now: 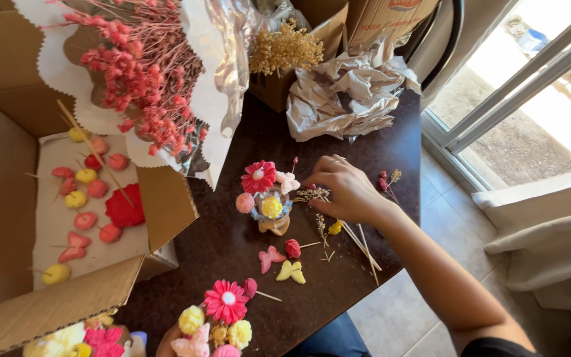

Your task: Assembling small floral arrangements by trimming dried flowers and inserting them into a base

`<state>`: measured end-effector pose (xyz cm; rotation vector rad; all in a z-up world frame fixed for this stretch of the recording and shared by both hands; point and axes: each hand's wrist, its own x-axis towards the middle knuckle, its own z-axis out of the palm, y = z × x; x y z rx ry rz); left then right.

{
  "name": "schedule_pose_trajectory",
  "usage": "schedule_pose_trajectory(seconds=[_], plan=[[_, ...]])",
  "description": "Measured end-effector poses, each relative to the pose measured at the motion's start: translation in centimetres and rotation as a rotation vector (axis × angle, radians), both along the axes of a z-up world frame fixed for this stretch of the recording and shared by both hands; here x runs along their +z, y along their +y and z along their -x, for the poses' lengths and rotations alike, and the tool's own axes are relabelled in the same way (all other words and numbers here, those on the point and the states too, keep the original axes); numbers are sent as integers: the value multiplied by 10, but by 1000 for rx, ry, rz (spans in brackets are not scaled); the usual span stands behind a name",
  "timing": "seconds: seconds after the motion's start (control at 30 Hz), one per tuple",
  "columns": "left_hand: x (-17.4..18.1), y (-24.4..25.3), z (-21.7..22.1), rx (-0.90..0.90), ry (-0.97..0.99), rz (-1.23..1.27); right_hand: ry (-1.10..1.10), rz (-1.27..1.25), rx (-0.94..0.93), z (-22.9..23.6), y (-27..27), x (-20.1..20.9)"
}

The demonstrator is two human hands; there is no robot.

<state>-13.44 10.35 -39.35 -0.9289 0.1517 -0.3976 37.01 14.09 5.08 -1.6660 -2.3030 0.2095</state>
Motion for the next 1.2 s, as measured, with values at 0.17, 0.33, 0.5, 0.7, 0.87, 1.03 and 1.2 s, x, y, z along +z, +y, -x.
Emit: schedule_pose_trajectory(seconds=[0.17, 0.33, 0.5, 0.7, 0.87, 1.03, 1.2], plan=[[0, -14, -58, -141, 801, -1846, -189, -44, -19, 9, 13, 5], [366, -94, -113, 752, 1710, -2539, -225, -150, 78, 7, 14, -12], [396, -88, -113, 802, 1479, -2645, 335, -160, -87, 8, -18, 8], [417, -87, -108, 1019, 1293, -2696, 1731, -66, -348, -20, -75, -15], [430, -85, -102, 1197, 1188, -2618, 1812, -130, -407, -21, -100, -20], [443, -78, -92, 1243, 1249, -2681, 1875, -173, -367, 34, -121, -7], [438, -76, -85, 1198, 1220, -2785, 1183, -274, -318, 129, -143, 6]])
